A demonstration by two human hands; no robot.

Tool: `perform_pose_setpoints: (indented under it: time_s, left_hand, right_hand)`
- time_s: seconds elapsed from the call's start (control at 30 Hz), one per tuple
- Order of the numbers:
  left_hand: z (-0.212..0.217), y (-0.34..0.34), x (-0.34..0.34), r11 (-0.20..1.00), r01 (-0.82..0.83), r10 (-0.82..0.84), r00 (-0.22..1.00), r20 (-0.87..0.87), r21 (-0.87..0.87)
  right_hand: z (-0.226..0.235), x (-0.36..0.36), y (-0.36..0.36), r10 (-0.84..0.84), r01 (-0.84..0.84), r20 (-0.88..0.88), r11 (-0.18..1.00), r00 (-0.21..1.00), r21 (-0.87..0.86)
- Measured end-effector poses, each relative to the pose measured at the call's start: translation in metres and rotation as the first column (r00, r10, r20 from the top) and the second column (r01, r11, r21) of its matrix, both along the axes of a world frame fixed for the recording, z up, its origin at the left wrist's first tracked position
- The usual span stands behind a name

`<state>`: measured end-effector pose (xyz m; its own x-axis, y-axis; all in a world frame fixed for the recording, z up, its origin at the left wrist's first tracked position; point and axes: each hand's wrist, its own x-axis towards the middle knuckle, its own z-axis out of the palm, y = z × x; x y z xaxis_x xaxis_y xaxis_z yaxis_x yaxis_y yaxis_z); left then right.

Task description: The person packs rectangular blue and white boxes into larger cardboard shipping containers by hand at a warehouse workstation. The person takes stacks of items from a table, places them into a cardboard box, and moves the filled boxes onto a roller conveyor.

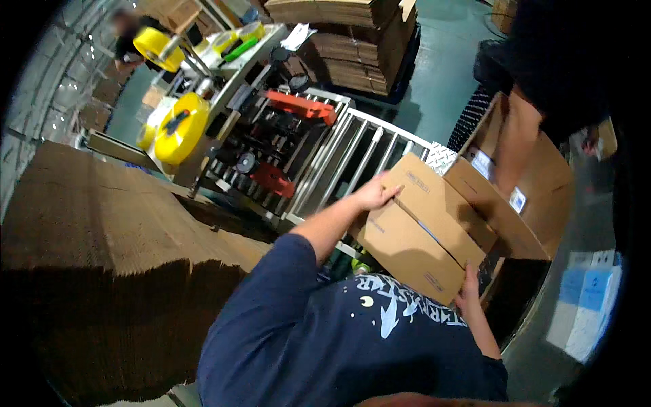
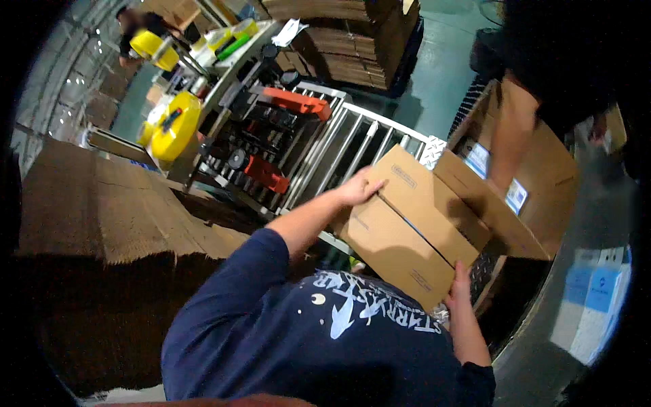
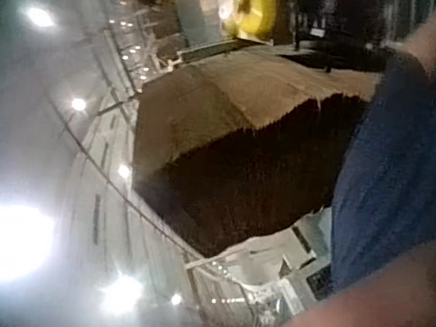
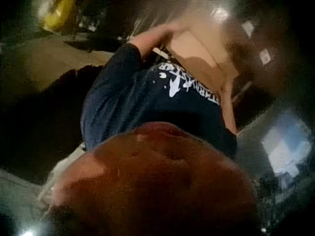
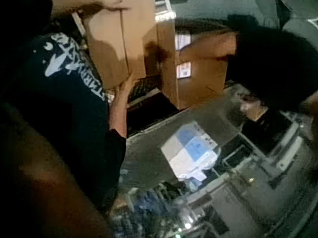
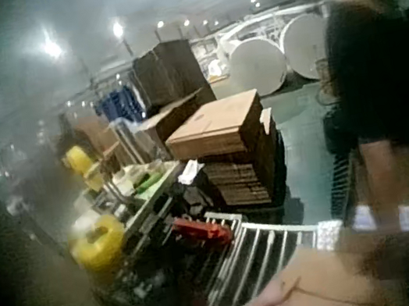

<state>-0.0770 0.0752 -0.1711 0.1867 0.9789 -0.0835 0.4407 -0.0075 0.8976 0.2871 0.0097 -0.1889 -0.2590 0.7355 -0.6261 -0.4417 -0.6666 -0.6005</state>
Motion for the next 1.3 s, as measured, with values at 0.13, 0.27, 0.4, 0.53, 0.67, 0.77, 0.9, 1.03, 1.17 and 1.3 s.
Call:
perform_pose_setpoints:
  time_s: [0.13,0.27,0.4,0.53,0.67,0.77,0.9,1.03,1.17,1.3]
  left_hand:
    - [0.012,0.045,-0.066,0.923,-0.378,0.309,0.843,-0.440,-0.076]
    - [0.047,0.035,-0.141,0.874,-0.346,0.480,0.502,-0.719,0.342]
    - [0.042,0.014,-0.182,0.965,-0.086,0.257,0.489,-0.833,0.247]
    - [0.041,0.022,-0.244,0.943,-0.170,0.332,0.507,-0.795,0.286]
    - [0.041,0.025,-0.285,0.930,-0.139,0.366,0.408,-0.836,0.340]
    - [0.043,0.029,-0.303,0.907,-0.373,0.400,0.626,-0.670,0.193]
    - [0.050,0.003,-0.227,0.990,-0.091,0.138,0.544,-0.828,0.105]
    - [0.043,0.012,-0.250,0.978,-0.196,0.150,0.445,-0.883,0.067]
    - [0.033,0.016,-0.277,0.911,-0.378,0.299,0.326,-0.897,0.166]
    - [0.017,0.008,-0.272,0.761,-0.616,0.408,0.213,-0.888,0.202]
  right_hand:
    - [-0.026,-0.060,0.027,0.147,-0.171,-0.173,0.976,0.974,-0.134]
    - [-0.010,-0.179,0.068,0.283,-0.325,-0.274,0.938,0.919,-0.122]
    - [-0.017,-0.295,0.113,0.365,-0.371,-0.164,0.929,0.917,-0.007]
    - [-0.001,-0.367,0.133,0.516,-0.522,-0.167,0.853,0.840,0.008]
    - [0.001,-0.411,0.139,0.578,-0.576,-0.194,0.814,0.793,0.071]
    - [0.015,-0.450,0.138,0.557,-0.559,0.063,0.828,0.828,0.042]
    - [0.014,-0.451,0.131,0.717,-0.738,0.202,0.673,0.667,0.051]
    - [-0.098,-0.348,0.083,0.840,-0.913,0.364,0.336,0.402,0.232]
    - [-0.154,-0.195,0.019,0.539,-0.965,0.815,0.019,-0.212,-0.263]
    - [-0.192,-0.058,-0.003,0.468,-0.879,0.745,-0.249,-0.476,-0.406]
